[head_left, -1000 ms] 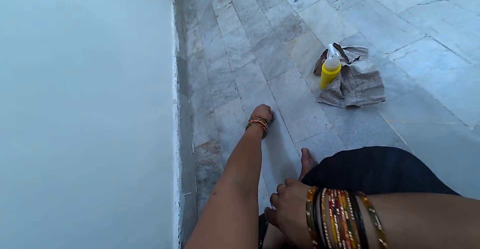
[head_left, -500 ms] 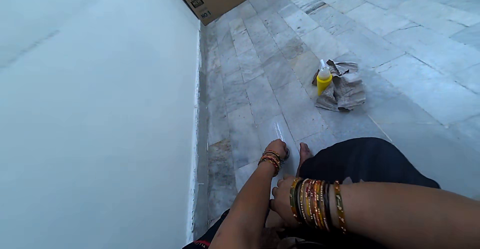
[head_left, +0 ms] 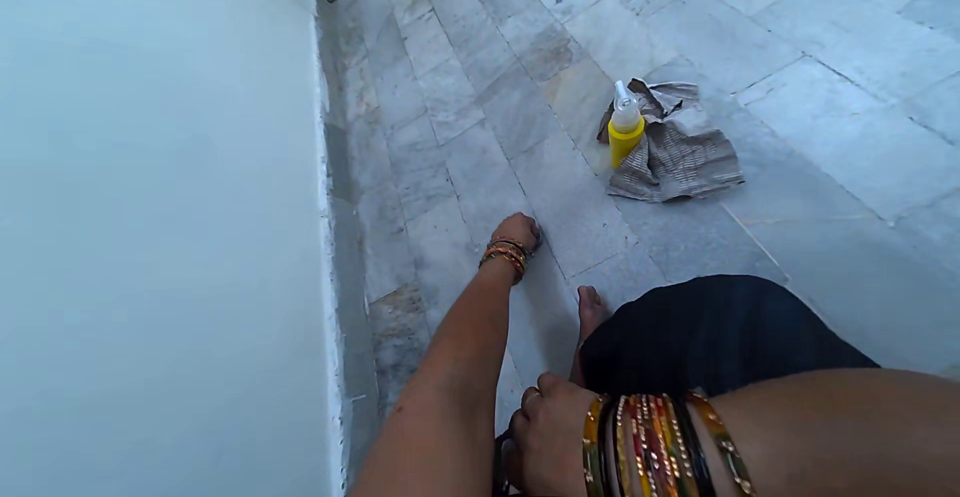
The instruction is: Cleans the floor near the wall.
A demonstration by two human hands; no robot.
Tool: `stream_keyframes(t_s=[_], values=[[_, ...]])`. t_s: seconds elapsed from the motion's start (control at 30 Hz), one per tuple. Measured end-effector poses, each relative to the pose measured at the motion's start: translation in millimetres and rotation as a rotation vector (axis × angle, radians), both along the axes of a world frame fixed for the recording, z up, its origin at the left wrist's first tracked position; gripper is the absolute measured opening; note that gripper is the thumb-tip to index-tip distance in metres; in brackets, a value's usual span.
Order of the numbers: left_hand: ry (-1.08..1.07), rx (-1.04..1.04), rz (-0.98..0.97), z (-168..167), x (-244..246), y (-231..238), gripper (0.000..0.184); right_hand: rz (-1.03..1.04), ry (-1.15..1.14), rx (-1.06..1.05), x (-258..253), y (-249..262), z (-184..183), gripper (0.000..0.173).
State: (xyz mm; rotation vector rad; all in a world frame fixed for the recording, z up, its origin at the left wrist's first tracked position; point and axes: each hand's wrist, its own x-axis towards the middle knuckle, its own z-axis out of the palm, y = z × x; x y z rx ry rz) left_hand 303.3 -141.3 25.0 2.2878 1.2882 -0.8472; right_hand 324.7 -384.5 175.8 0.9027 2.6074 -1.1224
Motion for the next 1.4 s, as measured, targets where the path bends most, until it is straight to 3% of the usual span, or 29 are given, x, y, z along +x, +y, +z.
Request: stream_keyframes(t_s=[0.13,0.3,0.53,0.67,0.77,0.9,1.07,1.23,1.4], values=[[-0.058,0.062,0.052,-1.7,15.0,36.7,0.024,-0.03,0.041,0.013,6.5,12.7,-6.7,0.028],[-0.11,0.106,0.107,-3.2,20.0,43.9,0.023,-0.005,-0.062,-0.163,8.6,30.9,0.0,0.034],[-0.144,-0.002,0.107,-5.2,6.9,-19.2,0.025,-0.02,-0.116,-0.119,5.0,40.7,-40.6,0.048],[-0.142,-0.051,0.063,-4.3,-5.5,-64.1,0.025,-0.068,-0.355,-0.308,-10.7,34.2,14.8,0.039],[-0.113,-0.095,0.01,-4.4,-10.9,-89.6,0.026,-0.11,-0.35,-0.297,-19.2,11.9,17.5,0.032],[-0.078,-0.117,-0.012,-0.8,-10.9,-108.0,0.025,-0.017,-0.328,-0.231,-27.6,-5.7,8.7,0.039],[-0.11,-0.103,0.034,-4.1,-5.7,-85.3,0.025,0.059,-0.291,-0.178,-25.4,-8.3,2.1,0.036],[-0.126,-0.06,0.051,-4.3,11.5,-29.0,0.023,0.037,-0.107,-0.165,-13.3,-7.1,-11.0,0.032],[-0.169,0.03,0.058,-6.2,23.6,34.4,0.023,-0.062,0.126,0.122,-2.7,-15.4,-34.5,0.021]])
